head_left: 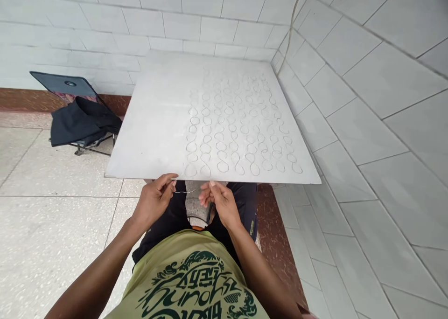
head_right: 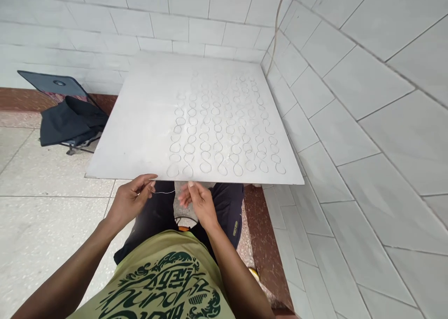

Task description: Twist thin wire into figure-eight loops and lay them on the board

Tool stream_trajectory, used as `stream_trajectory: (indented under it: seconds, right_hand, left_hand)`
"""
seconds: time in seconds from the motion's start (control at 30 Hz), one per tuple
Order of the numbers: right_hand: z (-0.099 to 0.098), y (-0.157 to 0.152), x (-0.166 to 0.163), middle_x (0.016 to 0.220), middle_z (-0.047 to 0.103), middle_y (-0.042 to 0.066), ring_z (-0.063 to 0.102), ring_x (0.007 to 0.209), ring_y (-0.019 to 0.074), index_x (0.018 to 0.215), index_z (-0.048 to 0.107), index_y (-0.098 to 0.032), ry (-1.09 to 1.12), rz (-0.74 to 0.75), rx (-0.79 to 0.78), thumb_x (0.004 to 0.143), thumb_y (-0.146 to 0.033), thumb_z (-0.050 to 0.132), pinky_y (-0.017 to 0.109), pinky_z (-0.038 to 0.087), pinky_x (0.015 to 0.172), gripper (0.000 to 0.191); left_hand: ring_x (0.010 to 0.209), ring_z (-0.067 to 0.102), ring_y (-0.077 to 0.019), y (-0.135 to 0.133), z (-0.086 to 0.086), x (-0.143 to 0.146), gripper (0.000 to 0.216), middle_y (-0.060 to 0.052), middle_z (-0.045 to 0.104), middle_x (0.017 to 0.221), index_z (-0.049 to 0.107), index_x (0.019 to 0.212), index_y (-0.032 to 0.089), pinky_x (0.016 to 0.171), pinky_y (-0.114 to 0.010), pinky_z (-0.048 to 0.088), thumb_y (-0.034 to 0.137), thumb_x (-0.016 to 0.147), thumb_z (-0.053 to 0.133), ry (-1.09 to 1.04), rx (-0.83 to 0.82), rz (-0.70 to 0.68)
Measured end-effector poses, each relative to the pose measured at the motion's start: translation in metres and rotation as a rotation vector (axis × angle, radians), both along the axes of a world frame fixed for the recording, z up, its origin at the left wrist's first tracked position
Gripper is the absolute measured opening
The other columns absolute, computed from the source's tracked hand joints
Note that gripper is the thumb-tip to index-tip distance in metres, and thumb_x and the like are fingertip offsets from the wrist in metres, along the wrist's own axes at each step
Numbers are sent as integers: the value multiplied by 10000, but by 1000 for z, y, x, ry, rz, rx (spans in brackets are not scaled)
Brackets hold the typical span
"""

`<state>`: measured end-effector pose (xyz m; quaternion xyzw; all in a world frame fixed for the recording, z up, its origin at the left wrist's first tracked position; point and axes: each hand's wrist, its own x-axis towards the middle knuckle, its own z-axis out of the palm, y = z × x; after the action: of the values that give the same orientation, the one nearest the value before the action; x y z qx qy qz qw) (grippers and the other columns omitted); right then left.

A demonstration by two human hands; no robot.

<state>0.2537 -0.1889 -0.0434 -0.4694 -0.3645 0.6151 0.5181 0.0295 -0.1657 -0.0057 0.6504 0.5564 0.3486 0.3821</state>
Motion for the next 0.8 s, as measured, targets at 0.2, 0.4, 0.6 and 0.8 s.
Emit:
stream_trajectory:
  seconds: [0.2,0.4,0.6,0.8]
  right_hand:
    - [-26,-19,37,681,715,56,628,537,178,866,704,-175,-210,-122,-13,921,-686,623,283,470,487,520]
    - [-58,-40,78,667,710,65,645,552,229,851,730,-202,-443,-326,-42,886,-734,611,335,502,498,546]
    - [-77,-51,90,655,696,67,640,559,268,834,736,-234,-556,-440,-86,870,-756,584,390,534,507,546]
    - [-85,-40,86,603,656,33,593,478,214,858,731,-205,-499,-485,-205,812,-819,594,314,477,419,631]
  left_hand:
    - [620,615,-175,76,19,-39,216,-3,686,732,690,948,226,614,-288,473,423,921,603,60,55,2]
    - [644,630,-194,198,17,-73,234,-36,719,741,691,865,199,660,-310,464,417,853,605,180,157,107]
    - [877,614,-239,290,4,-79,135,-88,701,899,712,800,185,865,-357,468,298,804,639,255,337,200]
    - [933,609,-231,372,-6,-90,132,-91,677,945,733,814,177,969,-377,485,236,824,615,312,406,124]
